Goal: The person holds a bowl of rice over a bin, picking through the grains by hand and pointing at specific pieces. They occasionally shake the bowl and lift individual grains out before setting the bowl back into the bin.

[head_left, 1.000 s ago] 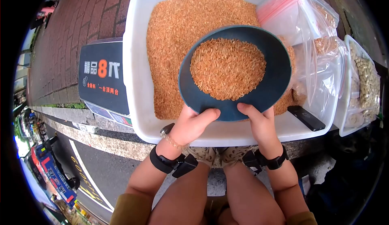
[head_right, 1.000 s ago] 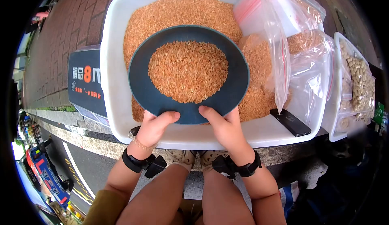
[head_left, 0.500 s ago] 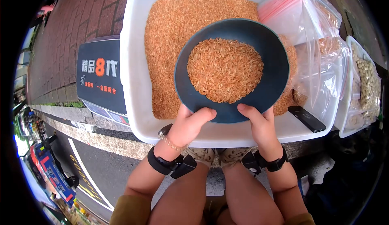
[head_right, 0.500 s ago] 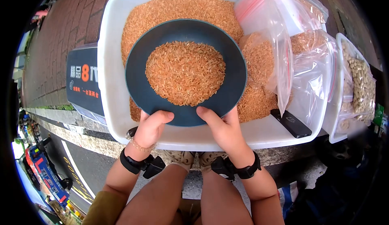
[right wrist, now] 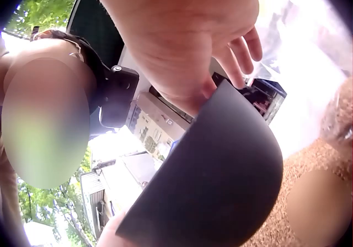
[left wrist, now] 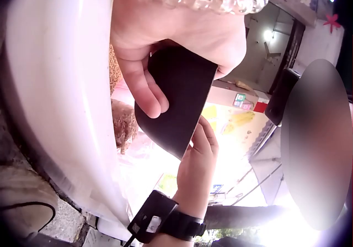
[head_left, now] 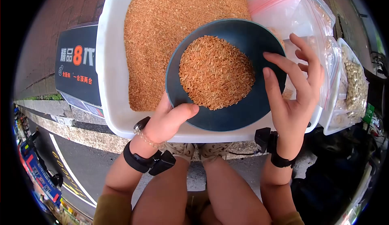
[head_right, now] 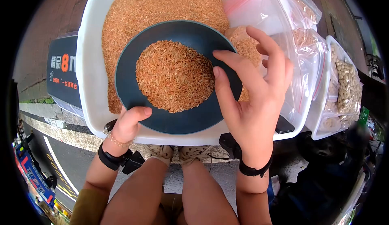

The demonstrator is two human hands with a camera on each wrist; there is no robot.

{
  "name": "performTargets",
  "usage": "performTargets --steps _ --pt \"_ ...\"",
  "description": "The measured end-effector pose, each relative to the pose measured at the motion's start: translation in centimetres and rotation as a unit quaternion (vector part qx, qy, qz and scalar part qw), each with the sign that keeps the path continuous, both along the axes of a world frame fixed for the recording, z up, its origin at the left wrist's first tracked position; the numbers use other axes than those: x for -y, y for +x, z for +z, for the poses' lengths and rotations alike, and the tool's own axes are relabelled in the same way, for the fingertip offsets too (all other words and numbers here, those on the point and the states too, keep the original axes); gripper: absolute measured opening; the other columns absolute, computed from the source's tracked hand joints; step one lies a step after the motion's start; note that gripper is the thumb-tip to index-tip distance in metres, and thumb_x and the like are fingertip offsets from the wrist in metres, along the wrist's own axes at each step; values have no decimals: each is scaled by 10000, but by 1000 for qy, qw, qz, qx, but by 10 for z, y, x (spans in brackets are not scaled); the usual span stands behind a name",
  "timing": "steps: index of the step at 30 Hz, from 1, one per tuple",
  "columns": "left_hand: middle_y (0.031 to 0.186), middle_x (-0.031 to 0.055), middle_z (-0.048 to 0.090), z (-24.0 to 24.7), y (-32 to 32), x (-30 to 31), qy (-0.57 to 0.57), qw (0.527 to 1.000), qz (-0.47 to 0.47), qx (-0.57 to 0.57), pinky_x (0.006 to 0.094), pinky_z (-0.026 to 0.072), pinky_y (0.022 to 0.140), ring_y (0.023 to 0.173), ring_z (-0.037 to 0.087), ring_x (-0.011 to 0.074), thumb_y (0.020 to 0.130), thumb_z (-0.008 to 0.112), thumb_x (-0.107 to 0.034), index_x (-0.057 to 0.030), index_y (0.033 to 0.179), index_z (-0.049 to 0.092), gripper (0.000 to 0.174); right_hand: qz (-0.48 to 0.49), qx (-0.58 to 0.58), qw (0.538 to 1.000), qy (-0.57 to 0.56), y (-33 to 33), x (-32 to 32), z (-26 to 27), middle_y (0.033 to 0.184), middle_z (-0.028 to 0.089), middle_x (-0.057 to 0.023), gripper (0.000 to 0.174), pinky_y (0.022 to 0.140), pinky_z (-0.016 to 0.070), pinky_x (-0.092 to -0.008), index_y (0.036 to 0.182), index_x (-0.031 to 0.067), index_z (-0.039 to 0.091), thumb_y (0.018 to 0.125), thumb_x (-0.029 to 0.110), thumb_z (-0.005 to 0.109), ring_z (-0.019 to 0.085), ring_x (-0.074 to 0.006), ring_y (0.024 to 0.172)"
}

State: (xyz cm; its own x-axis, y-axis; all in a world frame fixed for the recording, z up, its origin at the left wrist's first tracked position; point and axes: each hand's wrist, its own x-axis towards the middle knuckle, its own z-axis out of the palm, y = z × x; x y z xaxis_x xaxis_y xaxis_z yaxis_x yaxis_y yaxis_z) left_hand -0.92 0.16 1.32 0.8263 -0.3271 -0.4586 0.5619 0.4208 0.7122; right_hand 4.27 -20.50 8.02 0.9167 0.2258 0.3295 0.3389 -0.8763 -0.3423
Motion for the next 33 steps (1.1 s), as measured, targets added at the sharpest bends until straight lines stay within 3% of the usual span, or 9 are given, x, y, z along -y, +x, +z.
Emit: performTargets --steps 2,8,13,26,33 --pt "1159 54 403 4 1 4 12 1000 -4 11 311 292 948 1119 363 160 712 504 -28 -16 1299 187 668 7 9 1000 -23 8 -1 -3 1155 489 -73 197 828 368 -348 852 82 647 655 63 642 453 -245 961" --pt "1230 83 322 11 8 6 12 996 -73 48 328 208 989 1168 272 157 686 543 -73 -21 1296 133 737 23 31 996 -86 15 -13 -6 1131 502 -56 182 814 383 -362 783 93 660 606 55 674 461 -273 949" --pt "1215 89 321 10 6 5 13 996 -84 39 325 203 988 1164 265 155 687 554 -95 -18 1280 128 734 13 27 997 -75 16 -15 -8 1083 521 -44 205 803 388 -359 740 94 655 545 49 697 467 -270 920" --pt "1201 91 293 10 7 5 0 995 -93 37 316 176 987 1164 238 161 663 538 -71 -6 1243 148 702 47 57 993 -93 23 -19 -14 1045 532 -15 168 775 390 -347 689 100 646 537 55 702 460 -248 908" --pt "1194 95 290 8 6 4 5 994 -100 37 308 174 985 1155 237 157 658 535 -63 -4 1229 151 690 40 78 988 -130 23 -22 -14 1043 516 29 134 837 306 -370 674 129 647 556 105 704 437 -238 957"
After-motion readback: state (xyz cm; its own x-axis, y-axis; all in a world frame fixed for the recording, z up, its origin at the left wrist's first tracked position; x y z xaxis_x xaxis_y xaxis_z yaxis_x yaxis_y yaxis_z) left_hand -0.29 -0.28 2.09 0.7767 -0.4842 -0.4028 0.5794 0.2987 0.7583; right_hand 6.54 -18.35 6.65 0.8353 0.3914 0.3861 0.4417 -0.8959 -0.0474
